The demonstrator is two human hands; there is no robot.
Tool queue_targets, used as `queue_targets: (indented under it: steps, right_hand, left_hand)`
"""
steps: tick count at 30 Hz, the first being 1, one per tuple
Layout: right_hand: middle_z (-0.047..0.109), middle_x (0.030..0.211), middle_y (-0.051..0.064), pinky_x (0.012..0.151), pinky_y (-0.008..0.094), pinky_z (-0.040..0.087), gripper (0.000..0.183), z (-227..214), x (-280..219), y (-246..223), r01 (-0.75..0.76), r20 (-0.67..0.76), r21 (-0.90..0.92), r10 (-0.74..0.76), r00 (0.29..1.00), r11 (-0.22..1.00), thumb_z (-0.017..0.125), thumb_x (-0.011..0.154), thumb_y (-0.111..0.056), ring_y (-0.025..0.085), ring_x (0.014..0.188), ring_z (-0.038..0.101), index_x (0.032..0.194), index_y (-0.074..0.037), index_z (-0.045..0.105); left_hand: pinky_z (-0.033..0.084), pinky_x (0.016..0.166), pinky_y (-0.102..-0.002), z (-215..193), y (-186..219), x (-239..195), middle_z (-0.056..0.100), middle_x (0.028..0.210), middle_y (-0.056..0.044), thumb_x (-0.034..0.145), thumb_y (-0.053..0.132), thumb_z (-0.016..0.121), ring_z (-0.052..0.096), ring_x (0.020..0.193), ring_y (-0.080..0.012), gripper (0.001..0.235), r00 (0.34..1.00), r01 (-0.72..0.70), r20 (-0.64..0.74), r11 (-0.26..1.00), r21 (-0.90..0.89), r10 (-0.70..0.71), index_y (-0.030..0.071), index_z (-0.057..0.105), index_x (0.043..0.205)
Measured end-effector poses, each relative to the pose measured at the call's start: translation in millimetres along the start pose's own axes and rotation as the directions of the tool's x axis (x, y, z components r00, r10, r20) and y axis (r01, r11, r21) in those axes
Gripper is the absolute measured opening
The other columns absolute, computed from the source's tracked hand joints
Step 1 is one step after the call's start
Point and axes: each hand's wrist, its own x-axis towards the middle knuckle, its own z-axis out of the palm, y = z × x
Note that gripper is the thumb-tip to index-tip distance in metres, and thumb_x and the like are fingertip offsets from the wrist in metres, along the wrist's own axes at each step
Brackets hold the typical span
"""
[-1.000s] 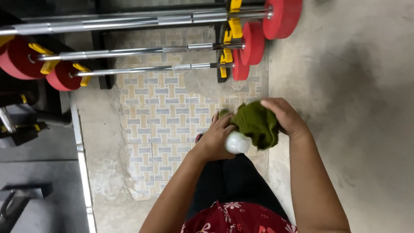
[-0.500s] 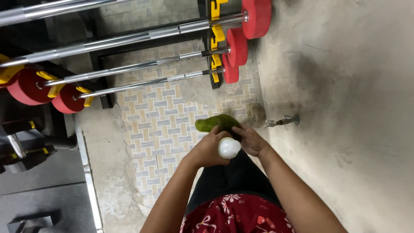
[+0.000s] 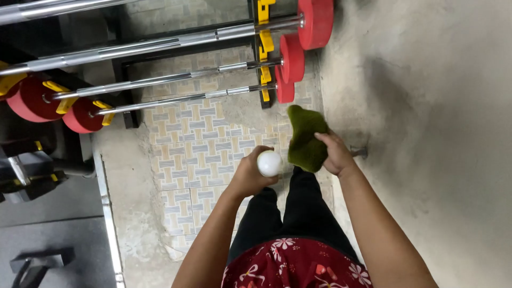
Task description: The person wipes the metal bars and red weight plates of a barbell rack using a green cloth and a white spray bottle. They move along the rack, cleaning multiple barbells and the rack supports.
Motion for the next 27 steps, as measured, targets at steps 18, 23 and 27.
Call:
queue_targets:
  steps: [18, 23, 27]
  right_hand:
    - [0.036, 0.155, 0.03, 0.112, 0.048, 0.046, 0.061, 47, 244, -187, 0.385, 0.532, -0.846, -0.641, 0.553, -0.37, 0.063, 0.091, 0.004, 0.051, 0.14, 0.041, 0.15, 0.004, 0.047]
    - [0.034, 0.164, 0.021, 0.116, 0.045, 0.045, 0.068, 55, 212, -163, 0.314, 0.632, -0.759, -0.526, 0.569, -0.571, 0.047, 0.087, 0.023, 0.048, 0.149, 0.033, 0.15, -0.004, 0.052]
    - [0.046, 0.153, 0.014, 0.118, 0.055, 0.046, 0.044, -8, 192, -134, 0.347, 0.8, -0.512, -0.29, 0.525, -0.786, 0.054, 0.097, -0.003, 0.045, 0.147, 0.038, 0.14, -0.007, 0.06]
  left_hand:
    - [0.058, 0.092, -0.041, 49, 82, 115, 0.075, 0.111, -0.017, 0.06, 0.018, 0.087, 0.073, 0.108, -0.0329, 0.072, 0.95, 0.089, -0.296, 0.995, -0.056, -0.101, 0.007, 0.06, 0.126]
    - [0.058, 0.092, -0.042, 58, 82, 132, 0.075, 0.111, -0.017, 0.061, 0.018, 0.087, 0.073, 0.107, -0.0333, 0.07, 0.941, 0.103, -0.317, 0.992, -0.077, -0.122, 0.007, 0.06, 0.125]
    - [0.058, 0.092, -0.042, 65, 83, 140, 0.075, 0.111, -0.018, 0.062, 0.018, 0.087, 0.073, 0.108, -0.0338, 0.068, 0.942, 0.1, -0.317, 0.994, -0.053, -0.112, 0.007, 0.06, 0.124]
